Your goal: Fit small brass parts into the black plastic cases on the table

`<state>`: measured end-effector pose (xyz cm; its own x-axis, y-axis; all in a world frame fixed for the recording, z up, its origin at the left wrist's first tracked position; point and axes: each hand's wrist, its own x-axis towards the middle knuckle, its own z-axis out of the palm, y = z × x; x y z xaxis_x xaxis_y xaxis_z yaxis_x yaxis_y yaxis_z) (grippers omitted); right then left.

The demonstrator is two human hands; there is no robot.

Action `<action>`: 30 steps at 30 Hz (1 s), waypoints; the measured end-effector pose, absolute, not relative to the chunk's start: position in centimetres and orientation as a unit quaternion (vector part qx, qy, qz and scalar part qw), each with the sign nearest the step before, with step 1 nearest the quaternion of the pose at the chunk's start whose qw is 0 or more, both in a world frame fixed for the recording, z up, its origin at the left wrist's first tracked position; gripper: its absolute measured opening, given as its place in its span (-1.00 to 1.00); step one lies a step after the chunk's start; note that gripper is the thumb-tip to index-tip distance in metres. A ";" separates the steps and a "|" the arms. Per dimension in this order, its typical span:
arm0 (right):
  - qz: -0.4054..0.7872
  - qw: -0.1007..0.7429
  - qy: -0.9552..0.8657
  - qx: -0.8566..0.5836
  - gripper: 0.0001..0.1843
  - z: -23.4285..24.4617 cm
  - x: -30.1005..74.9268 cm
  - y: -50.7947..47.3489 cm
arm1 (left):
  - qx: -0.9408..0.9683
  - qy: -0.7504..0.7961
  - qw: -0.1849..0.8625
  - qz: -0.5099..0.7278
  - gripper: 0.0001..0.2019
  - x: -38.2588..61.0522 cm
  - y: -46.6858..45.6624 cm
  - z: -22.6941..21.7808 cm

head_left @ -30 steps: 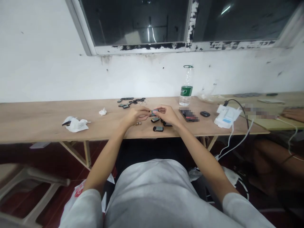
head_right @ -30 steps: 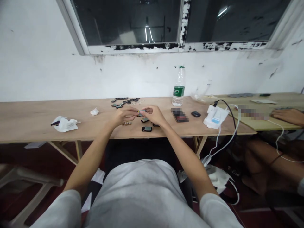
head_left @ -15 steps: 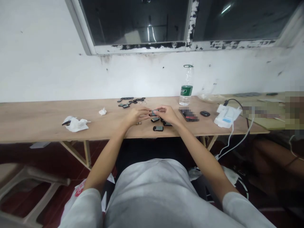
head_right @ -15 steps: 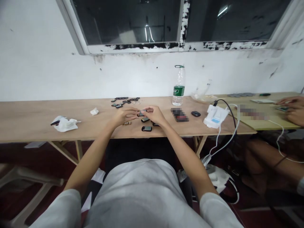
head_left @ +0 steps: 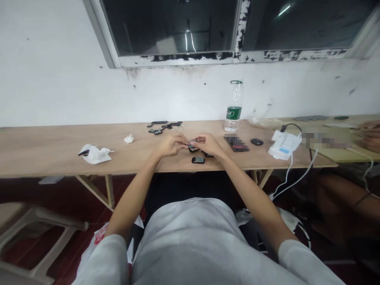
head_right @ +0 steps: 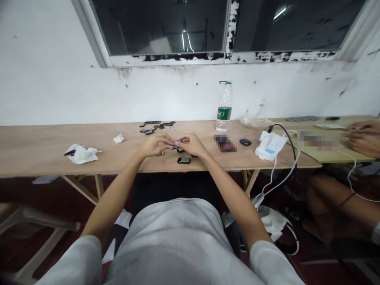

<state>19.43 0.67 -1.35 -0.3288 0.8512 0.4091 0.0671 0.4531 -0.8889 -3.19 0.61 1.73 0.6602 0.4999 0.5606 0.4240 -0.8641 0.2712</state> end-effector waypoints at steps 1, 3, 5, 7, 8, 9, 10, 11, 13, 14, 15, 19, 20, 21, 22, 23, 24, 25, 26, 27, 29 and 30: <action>0.409 0.479 -0.703 -0.330 -0.58 -1.3 19.4 0.6 | 0.911 0.259 0.050 0.318 -0.73 -3.1 0.5 1.8; 0.409 0.483 -0.700 -0.331 -0.60 -1.3 19.4 0.6 | 0.914 0.257 0.032 0.312 -0.73 -3.0 0.5 1.8; 0.408 0.490 -0.696 -0.329 -0.62 -1.2 19.4 0.6 | 0.916 0.251 0.017 0.312 -0.73 -3.0 0.6 1.8; 0.408 0.501 -0.688 -0.332 -0.64 -1.1 19.4 0.5 | 0.918 0.248 -0.004 0.309 -0.72 -2.9 0.8 1.7; 0.411 0.504 -0.682 -0.334 -0.64 -1.0 19.4 0.5 | 0.918 0.248 -0.016 0.308 -0.71 -2.9 0.8 1.6; 0.415 0.506 -0.677 -0.335 -0.65 -1.0 19.4 0.5 | 0.918 0.248 -0.029 0.308 -0.70 -2.9 0.9 1.6; 0.420 0.506 -0.675 -0.335 -0.65 -1.0 19.3 0.5 | 0.918 0.248 -0.039 0.308 -0.70 -2.8 1.0 1.5; 0.424 0.505 -0.674 -0.334 -0.65 -1.0 19.2 0.5 | 0.918 0.249 -0.046 0.307 -0.70 -2.8 1.1 1.3; 0.430 0.501 -0.673 -0.332 -0.64 -0.9 18.9 0.3 | 0.918 0.251 -0.052 0.302 -0.71 -2.8 1.1 1.1; 0.431 0.500 -0.673 -0.333 -0.65 -0.9 18.8 0.2 | 0.918 0.254 -0.053 0.299 -0.71 -2.7 1.1 1.0; 0.430 0.500 -0.673 -0.336 -0.65 -0.9 18.7 0.0 | 0.917 0.259 -0.052 0.298 -0.71 -2.7 1.0 1.0; 0.429 0.496 -0.673 -0.342 -0.69 -1.1 18.4 -0.1 | 0.898 0.278 -0.070 0.334 -0.71 -3.0 0.9 1.4; 0.432 0.494 -0.673 -0.342 -0.71 -1.3 18.4 0.1 | 0.891 0.284 -0.072 0.347 -0.70 -3.3 1.0 1.6; 0.435 0.491 -0.673 -0.342 -0.73 -1.6 18.3 0.3 | 0.884 0.293 -0.070 0.358 -0.70 -3.6 1.1 1.9; 0.436 0.486 -0.674 -0.345 -0.75 -1.9 18.2 0.6 | 0.877 0.305 -0.063 0.365 -0.70 -4.0 1.3 2.1; 0.433 0.482 -0.677 -0.349 -0.77 -2.3 18.1 0.9 | 0.872 0.321 -0.052 0.366 -0.71 -4.5 1.5 2.3; 0.423 0.477 -0.684 -0.354 -0.79 -2.7 18.0 1.2 | 0.868 0.339 -0.037 0.362 -0.72 -5.1 1.9 2.4; 0.407 0.473 -0.694 -0.360 -0.80 -3.1 17.9 1.5 | 0.865 0.357 -0.022 0.351 -0.74 -5.7 2.3 2.4; 0.383 0.468 -0.708 -0.366 -0.81 -3.4 17.7 1.7 | 0.865 0.374 -0.005 0.334 -0.75 -6.5 2.7 2.4; 0.352 0.462 -0.724 -0.373 -0.83 -3.6 17.5 1.8 | 0.867 0.390 0.016 0.311 -0.77 -7.3 3.1 2.3; 0.280 0.440 -0.757 -0.394 -0.86 -3.8 17.2 1.7 | 0.865 0.420 0.064 0.267 -0.80 -8.9 3.8 2.0; 0.245 0.425 -0.769 -0.409 -0.87 -3.7 17.1 1.5 | 0.861 0.436 0.087 0.246 -0.80 -9.7 4.1 1.8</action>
<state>17.14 1.48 -3.73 -0.3035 0.8379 0.4536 0.4214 0.5451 -0.7248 -9.67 4.12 1.82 0.4993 0.7937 0.3476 0.7083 -0.6049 0.3638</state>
